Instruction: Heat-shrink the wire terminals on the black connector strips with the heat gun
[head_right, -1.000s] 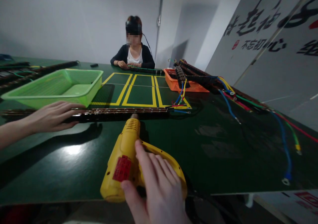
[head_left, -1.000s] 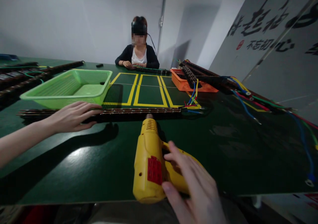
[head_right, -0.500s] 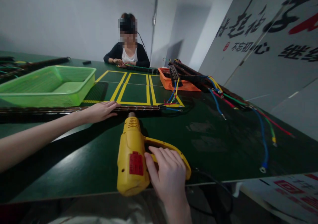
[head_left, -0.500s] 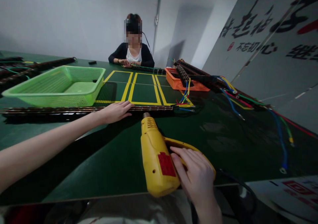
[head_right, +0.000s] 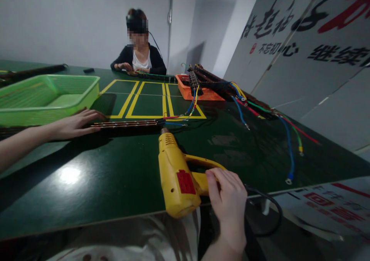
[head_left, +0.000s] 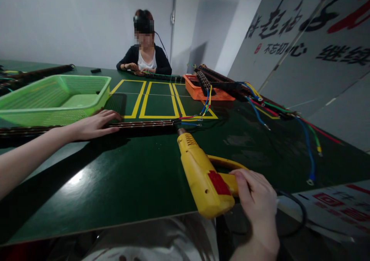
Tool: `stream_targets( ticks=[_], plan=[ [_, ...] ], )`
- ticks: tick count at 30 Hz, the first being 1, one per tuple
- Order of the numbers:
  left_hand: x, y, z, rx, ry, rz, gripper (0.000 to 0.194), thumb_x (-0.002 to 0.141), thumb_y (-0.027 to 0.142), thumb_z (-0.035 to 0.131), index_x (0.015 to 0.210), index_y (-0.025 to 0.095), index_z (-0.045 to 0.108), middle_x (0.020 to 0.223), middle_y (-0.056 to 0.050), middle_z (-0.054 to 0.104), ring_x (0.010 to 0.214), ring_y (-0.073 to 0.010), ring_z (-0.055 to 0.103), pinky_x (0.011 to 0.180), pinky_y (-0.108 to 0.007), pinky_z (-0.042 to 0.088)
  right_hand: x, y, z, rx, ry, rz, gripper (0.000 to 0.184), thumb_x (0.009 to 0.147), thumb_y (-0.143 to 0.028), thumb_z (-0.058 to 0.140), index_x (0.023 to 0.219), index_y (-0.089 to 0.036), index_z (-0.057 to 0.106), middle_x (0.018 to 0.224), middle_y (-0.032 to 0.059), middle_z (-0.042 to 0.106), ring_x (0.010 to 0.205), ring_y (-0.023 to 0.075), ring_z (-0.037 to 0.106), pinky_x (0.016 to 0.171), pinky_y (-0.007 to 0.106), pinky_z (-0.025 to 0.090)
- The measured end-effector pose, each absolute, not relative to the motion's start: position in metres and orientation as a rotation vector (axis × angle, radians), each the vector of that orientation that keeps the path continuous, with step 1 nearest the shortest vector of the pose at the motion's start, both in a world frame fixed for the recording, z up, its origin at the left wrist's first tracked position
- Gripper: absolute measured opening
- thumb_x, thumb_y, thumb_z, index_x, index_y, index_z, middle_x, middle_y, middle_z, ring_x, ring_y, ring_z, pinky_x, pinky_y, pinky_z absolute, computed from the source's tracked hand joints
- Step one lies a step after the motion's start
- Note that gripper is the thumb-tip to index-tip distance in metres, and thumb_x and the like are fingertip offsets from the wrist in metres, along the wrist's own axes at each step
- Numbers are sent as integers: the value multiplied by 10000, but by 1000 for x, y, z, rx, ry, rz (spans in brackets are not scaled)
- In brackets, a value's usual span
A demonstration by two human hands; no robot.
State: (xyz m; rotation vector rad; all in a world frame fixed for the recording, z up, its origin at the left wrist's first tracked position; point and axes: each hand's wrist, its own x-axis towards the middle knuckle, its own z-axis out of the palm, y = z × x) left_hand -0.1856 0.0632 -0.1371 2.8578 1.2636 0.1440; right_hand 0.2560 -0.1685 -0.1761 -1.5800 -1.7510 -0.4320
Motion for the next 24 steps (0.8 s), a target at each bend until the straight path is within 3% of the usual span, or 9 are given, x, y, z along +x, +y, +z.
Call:
stream_targets(
  ticks=[4,7,14,24],
  plan=[
    [-199,71,-143,2674,1411,354,752,870,696,228,1269,89,422,1265,-115,453,1170,-240,425,1047,-401,316,256,-166,-178,-1530,-1748,-495,314,945,-293,383,749,-198,610,717,12,649,689,156,600,660,278,412],
    [-208,72,-149,2677,1486,305,812,835,748,203,1264,103,447,1264,-118,458,1143,-240,464,1047,-384,322,257,-165,-182,-1500,-1736,-526,323,945,-277,371,742,-191,607,707,10,642,679,147,595,675,275,404],
    [-183,60,-147,2846,1347,381,571,929,569,271,1250,136,459,1243,-96,487,1099,-215,515,1000,-345,389,256,-164,-189,-1489,-1679,-567,333,934,-258,343,722,-184,589,685,17,628,662,149,580,686,291,387],
    [-46,39,-144,3157,857,543,348,926,291,393,1255,182,423,1251,-102,492,1112,-214,517,939,-349,455,286,-167,-191,-1488,-1574,-710,349,915,-243,351,688,-176,608,660,20,631,629,156,588,679,291,411]
  ],
)
